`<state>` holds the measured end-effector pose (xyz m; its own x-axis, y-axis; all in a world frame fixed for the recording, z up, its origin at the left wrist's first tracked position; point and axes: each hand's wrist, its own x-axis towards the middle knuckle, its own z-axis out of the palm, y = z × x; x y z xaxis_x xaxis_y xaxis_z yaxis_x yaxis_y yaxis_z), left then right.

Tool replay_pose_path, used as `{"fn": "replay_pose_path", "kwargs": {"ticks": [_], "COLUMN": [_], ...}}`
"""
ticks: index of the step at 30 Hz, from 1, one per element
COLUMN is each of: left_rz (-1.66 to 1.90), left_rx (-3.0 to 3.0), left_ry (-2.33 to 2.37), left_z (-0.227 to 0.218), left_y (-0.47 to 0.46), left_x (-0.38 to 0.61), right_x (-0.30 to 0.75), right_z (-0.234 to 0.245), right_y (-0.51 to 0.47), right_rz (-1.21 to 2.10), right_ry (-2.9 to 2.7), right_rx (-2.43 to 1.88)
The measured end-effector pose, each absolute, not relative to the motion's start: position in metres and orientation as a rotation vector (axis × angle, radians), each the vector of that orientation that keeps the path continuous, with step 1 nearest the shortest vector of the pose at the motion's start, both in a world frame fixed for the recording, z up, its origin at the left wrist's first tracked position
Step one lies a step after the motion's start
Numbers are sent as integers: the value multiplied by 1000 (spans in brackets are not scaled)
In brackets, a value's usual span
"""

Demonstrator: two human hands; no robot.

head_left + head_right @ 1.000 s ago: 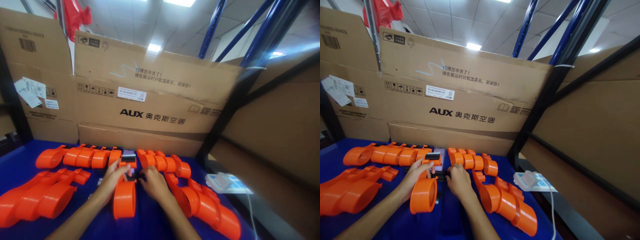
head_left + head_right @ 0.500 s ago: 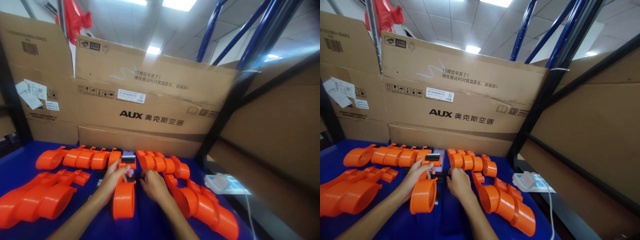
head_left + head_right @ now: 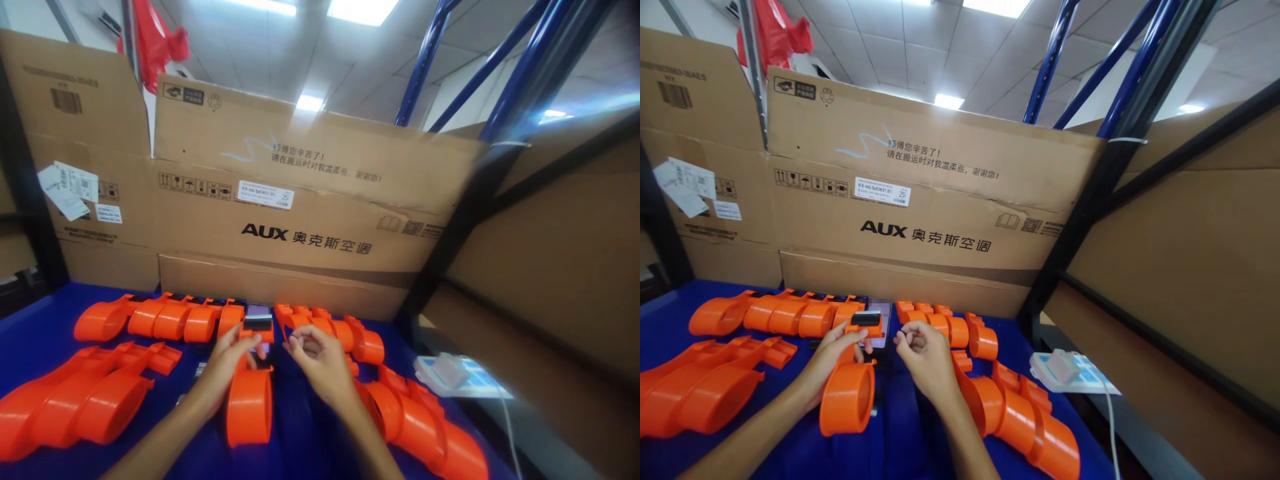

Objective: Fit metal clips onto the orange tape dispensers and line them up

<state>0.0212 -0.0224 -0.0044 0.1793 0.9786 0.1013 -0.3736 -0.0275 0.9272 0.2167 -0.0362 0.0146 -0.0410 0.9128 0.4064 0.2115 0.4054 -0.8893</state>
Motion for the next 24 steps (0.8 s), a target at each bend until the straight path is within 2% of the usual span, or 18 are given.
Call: {"fn": "replay_pose_path", "kwargs": {"ticks": [14,24], "left_rz": [1263,1243], "left_rx": [1153,1194], "left_ry": [735,720], "left_z": [-4,-1], "left_y": [-25,-29], "left_x": [25,26], "right_x": [191,186], "right_z": [13,8], "right_y": [-43,-51], "right_rz": [694,528], "right_ry": [-1245,-1478], "right_rx": [-843,-944]}}
